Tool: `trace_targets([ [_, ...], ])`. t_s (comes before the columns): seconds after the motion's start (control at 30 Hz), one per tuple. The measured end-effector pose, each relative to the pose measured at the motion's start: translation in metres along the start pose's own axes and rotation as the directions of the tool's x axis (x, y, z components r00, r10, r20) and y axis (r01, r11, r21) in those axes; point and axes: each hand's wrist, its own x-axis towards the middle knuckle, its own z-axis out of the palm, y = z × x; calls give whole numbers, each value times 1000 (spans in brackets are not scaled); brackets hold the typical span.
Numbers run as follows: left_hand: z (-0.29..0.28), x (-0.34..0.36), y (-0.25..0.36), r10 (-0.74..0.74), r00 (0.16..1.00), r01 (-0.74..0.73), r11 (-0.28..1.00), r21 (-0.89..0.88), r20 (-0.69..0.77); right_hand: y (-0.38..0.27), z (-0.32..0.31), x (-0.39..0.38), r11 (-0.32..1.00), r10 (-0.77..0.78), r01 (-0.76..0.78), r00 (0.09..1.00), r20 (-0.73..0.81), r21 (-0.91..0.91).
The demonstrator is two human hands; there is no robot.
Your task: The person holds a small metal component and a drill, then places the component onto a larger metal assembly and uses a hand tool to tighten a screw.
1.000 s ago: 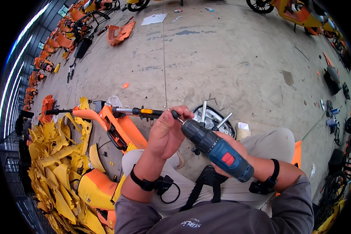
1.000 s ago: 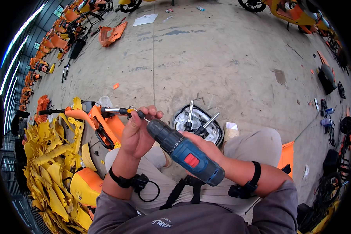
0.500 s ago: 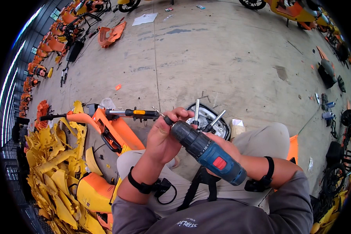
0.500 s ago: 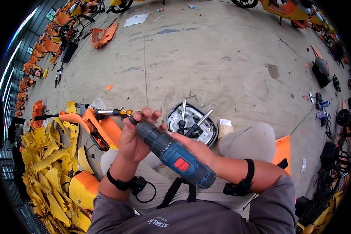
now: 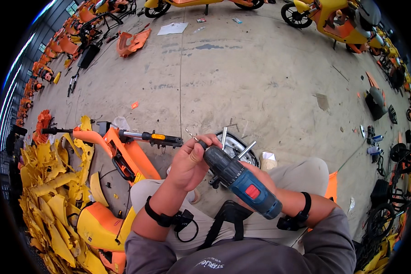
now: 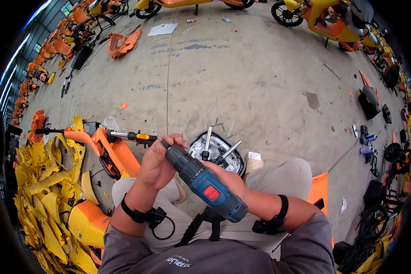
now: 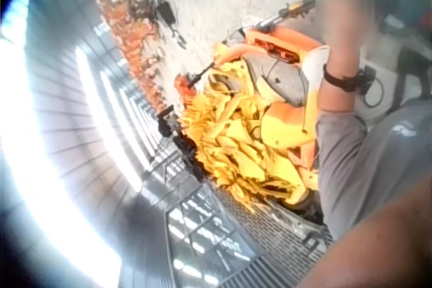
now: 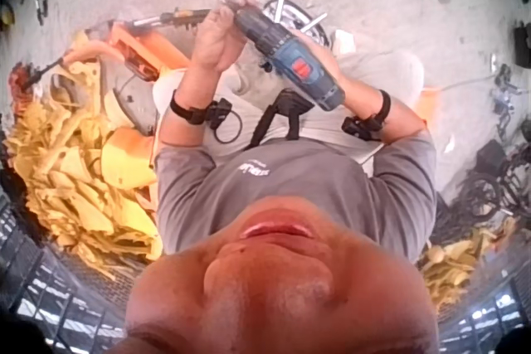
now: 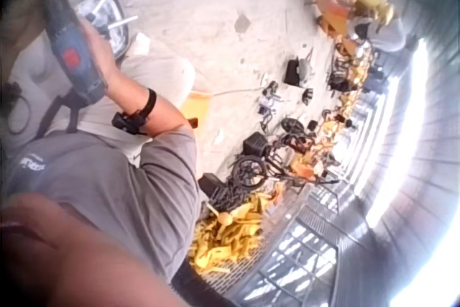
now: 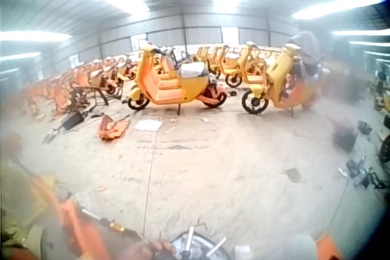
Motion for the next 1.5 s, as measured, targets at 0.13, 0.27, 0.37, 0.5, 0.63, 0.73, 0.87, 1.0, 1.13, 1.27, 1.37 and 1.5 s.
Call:
trace_targets([
  [0.13, -2, 2, -2, 19, 1000, -19, 999, 49, 9, -2, -4, -3, 986, 161, -162, 987, 22, 40],
  [0.27, 0, -2, -4, 52, 998, -51, 998, 25, -41, -13, -5, -4, 988, -31, 27, 999, -24, -153],
  [0.37, 3, -4, -5, 59, 997, -59, 998, -1, -51, -14, -9, -4, 913, -199, 170, 979, -39, -371],
  [0.5, 6, -2, -4, 80, 996, -80, 997, 11, -47, -13, -11, -7, 911, -148, 116, 988, -50, -395],
  [0.63, 10, -2, 3, 118, 992, -117, 993, 31, -35, -22, -12, -6, 917, -128, 101, 991, -44, -386],
  [0.73, 9, -3, 9, 164, 986, -162, 986, 47, -40, -31, -16, -5, 913, -159, 143, 987, -10, -383],
  [0.87, 8, -1, 11, 215, 976, -214, 976, 31, -28, -50, -21, -10, 927, -186, 180, 982, 13, -330],
  [1.0, 5, 1, 13, 205, 978, -204, 979, 29, -39, -60, -20, -14, 979, -33, 40, 999, 35, -199],
  [1.13, 2, 7, 12, 217, 975, -215, 975, 58, -43, -61, -21, -15, 955, -193, 181, 981, -26, -235],
  [1.27, -11, 10, 8, 257, 960, -250, 965, 76, -109, -45, -32, -16, 929, -232, 204, 971, -57, -310],
  [1.37, -37, 12, 16, 232, 939, -228, 973, 47, -255, -64, -25, -9, 797, -266, 140, 955, -134, -587],
  [1.5, -65, 20, 44, 295, 821, -321, 947, 32, -489, -45, -44, 2, 959, -229, 187, 953, -197, -211],
])
